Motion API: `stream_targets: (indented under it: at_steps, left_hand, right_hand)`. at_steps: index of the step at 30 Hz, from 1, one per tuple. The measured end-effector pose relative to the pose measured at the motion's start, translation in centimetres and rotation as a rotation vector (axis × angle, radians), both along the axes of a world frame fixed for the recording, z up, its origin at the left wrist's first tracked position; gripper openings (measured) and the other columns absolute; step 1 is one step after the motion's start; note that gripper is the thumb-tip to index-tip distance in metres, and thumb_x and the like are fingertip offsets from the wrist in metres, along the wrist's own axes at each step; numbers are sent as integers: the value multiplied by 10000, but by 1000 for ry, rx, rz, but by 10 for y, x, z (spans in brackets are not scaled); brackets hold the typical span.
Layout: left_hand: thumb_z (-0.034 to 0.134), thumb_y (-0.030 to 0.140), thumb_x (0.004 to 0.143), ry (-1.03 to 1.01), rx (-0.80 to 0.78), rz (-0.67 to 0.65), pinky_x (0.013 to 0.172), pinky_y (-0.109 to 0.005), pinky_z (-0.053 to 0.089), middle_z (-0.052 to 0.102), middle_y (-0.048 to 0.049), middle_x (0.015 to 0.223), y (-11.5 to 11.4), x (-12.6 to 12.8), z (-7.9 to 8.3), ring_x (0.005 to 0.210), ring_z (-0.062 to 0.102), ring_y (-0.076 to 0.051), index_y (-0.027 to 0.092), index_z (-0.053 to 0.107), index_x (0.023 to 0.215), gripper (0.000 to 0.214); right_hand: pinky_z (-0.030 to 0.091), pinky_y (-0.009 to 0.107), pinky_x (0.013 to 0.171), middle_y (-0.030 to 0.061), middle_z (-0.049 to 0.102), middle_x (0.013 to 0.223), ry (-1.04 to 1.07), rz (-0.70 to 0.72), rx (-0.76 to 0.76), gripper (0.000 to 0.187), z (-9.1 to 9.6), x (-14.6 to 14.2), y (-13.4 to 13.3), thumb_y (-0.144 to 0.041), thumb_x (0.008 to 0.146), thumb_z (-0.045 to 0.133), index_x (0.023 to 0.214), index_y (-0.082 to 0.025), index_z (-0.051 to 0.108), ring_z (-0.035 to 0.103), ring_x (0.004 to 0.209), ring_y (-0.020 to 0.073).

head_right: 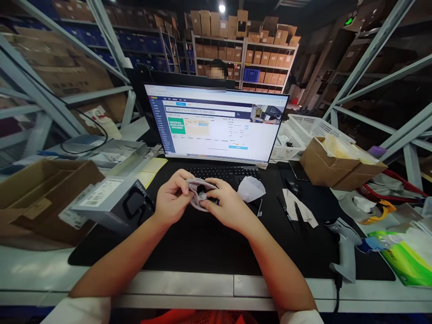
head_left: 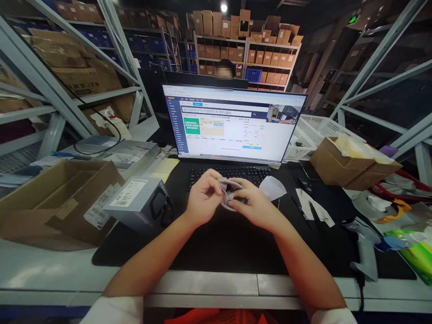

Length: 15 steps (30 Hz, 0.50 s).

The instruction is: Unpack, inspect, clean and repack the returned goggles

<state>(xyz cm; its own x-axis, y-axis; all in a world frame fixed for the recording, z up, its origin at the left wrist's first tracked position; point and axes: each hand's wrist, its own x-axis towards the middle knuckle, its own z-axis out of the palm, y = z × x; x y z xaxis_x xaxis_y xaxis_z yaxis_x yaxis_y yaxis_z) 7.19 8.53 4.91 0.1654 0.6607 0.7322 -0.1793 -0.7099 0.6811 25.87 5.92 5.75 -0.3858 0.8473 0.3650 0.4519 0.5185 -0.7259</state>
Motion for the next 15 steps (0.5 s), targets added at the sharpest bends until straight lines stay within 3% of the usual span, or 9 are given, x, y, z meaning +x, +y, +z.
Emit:
stream_targets:
  at_steps: [3,5,9,12,15]
  left_hand:
    - [657,78,822,-2,-35,28,666,-230,460,535,-14,891,0,1,0,786,543,-122,184,531,728,189]
    - [696,128,814,-41,-99,34,717,-235,478,560,-12,926,3,2,-1,818,562,-124,203,586,852,138]
    - [724,321,851,-92,-256,-23,892,-301,508,642,-55,1107,18,4,-10,1007,622,-171,236,577,1203,391]
    - [729,460,854,42,-369,-88,964,-353,506,645,-108,1250,29,5,-16,1134,623,-226,213,562,1281,521]
    - [696,592,852,163,-471,-222,957,-375,522,640,-143,1318,33,9,-21,1173,635,-268,189,562,1309,623]
  right_hand:
    - [353,455,1175,81,535,1479,128,8,-62,83,-1,3,4,-318,848,750,859,-235,755,509,1365,259]
    - [349,453,1174,76,554,1464,251,0,-100,127,0,5,6,-347,838,756,802,-229,730,515,1362,264]
    - [389,454,1142,48,650,1344,522,-85,-133,228,0,9,11,-439,796,783,747,-232,700,575,1286,276]
    - [505,459,1007,43,726,1161,790,-181,-168,313,0,12,14,-520,696,835,754,-248,691,649,1133,281]
    - [553,414,904,40,750,1048,1005,-204,-203,291,3,12,16,-466,659,850,781,-258,687,659,1075,260]
